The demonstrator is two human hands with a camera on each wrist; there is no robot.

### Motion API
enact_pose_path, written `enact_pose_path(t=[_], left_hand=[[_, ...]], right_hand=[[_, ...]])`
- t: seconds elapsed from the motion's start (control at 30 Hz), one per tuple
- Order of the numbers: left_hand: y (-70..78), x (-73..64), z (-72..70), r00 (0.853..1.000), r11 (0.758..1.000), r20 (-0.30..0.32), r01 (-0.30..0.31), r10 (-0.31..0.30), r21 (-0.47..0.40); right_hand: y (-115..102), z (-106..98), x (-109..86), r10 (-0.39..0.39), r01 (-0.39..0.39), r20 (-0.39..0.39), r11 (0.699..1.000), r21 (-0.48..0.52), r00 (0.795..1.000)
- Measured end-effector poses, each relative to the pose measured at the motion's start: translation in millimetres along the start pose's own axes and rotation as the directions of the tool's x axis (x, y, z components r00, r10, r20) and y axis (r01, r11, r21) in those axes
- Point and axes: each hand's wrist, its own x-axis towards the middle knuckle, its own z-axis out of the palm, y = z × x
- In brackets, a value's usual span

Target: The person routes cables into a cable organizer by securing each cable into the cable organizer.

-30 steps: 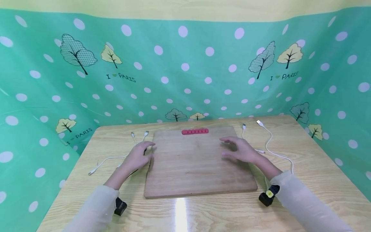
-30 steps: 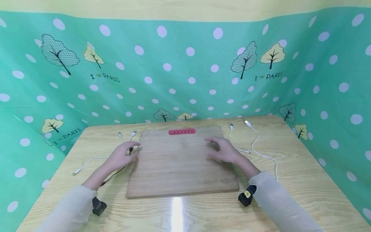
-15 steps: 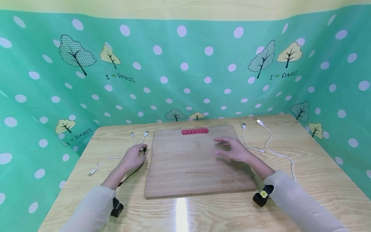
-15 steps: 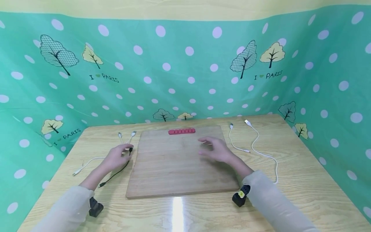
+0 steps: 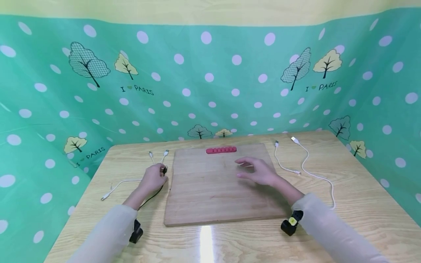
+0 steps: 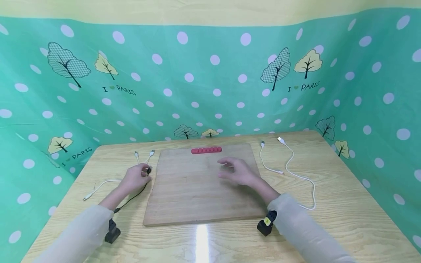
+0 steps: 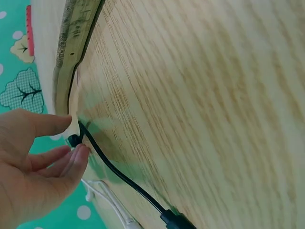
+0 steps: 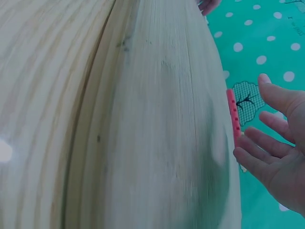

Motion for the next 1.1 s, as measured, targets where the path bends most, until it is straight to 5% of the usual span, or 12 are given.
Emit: enact_pose_path(t=[0.63,1.1], left_hand=[[7.4,19.3,9.9,0.988,0.981,-0.039,0.155,-0.151,0.12],[8.6,15.1,2.1,0.984,0.985,-0.056,0.17,-0.168,0.024]], right_hand=[[-13.3,23.4,13.1,0.046,-0.054,0.06,0.989,0.139,0.997],[-21.5,38.9,29.9,0.08,-0.095,0.083,0.975,0.202,0.993]])
